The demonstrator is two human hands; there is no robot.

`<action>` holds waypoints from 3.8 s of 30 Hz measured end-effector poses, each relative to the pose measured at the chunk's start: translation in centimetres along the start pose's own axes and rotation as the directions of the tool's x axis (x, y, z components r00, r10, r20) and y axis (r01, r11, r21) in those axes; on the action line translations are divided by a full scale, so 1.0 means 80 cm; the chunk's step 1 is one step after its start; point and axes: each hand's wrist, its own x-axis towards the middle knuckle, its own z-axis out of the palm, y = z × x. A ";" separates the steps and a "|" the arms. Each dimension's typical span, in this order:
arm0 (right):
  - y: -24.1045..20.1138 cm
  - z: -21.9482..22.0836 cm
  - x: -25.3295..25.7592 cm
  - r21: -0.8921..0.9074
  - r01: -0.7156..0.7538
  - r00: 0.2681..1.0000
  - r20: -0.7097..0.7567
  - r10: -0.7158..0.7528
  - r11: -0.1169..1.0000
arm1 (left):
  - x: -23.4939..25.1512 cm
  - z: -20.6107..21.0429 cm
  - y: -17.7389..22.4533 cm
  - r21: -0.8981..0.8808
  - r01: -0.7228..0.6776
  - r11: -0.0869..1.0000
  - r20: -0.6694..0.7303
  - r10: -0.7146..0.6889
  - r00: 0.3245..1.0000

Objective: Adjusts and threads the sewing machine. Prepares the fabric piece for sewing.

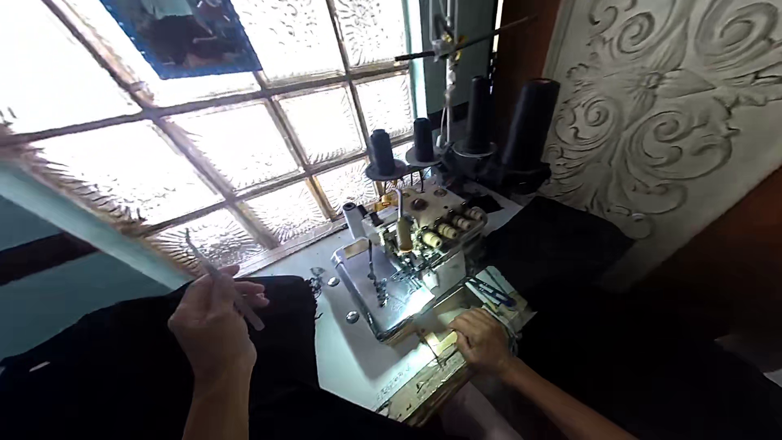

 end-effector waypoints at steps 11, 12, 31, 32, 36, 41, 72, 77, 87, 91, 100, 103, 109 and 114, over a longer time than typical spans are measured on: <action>0.085 -0.101 0.141 0.357 -0.474 0.836 -0.106 0.539 0.805 | -0.031 -0.034 -0.100 -0.036 0.438 0.898 -0.203 -0.436 0.877; 0.102 -0.103 0.159 0.345 -0.492 0.825 -0.107 0.554 0.799 | -0.031 -0.031 -0.100 -0.031 0.439 0.898 -0.201 -0.436 0.877; 0.301 -0.013 0.227 0.237 -0.823 0.546 0.580 0.604 0.516 | -0.030 -0.034 -0.121 0.051 0.374 0.926 -0.151 -0.363 0.919; 0.288 -0.019 0.225 0.293 -0.811 0.572 0.579 0.580 0.507 | -0.030 -0.034 -0.122 0.052 0.372 0.927 -0.154 -0.361 0.920; 0.208 -0.051 0.236 0.434 -0.808 0.587 0.554 0.590 0.398 | -0.030 -0.038 -0.127 0.050 0.367 0.929 -0.146 -0.357 0.923; 0.198 -0.053 0.251 0.474 -0.866 0.437 0.566 0.699 0.158 | -0.030 -0.038 -0.127 0.041 0.364 0.930 -0.143 -0.355 0.924; 0.193 -0.046 0.224 0.415 -0.736 0.677 0.457 0.577 0.535 | -0.029 -0.035 -0.115 0.090 0.361 0.928 -0.136 -0.348 0.928; 0.217 -0.038 0.231 0.577 -0.760 0.614 0.490 0.619 0.298 | -0.029 -0.032 -0.112 0.085 0.380 0.921 -0.148 -0.366 0.919; 0.074 -0.097 0.150 0.271 -0.425 0.844 -0.228 0.486 0.864 | -0.028 -0.029 -0.110 0.121 0.396 0.910 -0.135 -0.381 0.915; -0.019 -0.087 0.126 0.276 -0.151 0.954 -0.209 0.213 0.949 | -0.028 -0.030 -0.111 0.150 0.394 0.907 -0.119 -0.379 0.918; -0.069 -0.023 0.180 0.518 -0.522 0.823 0.098 0.559 0.678 | -0.027 -0.032 -0.115 0.119 0.373 0.920 -0.120 -0.359 0.926; -0.071 -0.017 0.178 0.563 -0.493 0.824 0.058 0.563 0.663 | -0.026 -0.032 -0.117 0.125 0.361 0.924 -0.107 -0.349 0.931; -0.074 -0.006 0.178 0.462 -0.432 0.848 -0.086 0.524 0.774 | -0.026 -0.036 -0.123 0.136 0.327 0.935 -0.081 -0.318 0.944; -0.079 0.009 0.180 0.287 -0.362 0.847 -0.296 0.441 0.887 | -0.024 -0.044 -0.132 0.178 0.282 0.943 -0.036 -0.280 0.959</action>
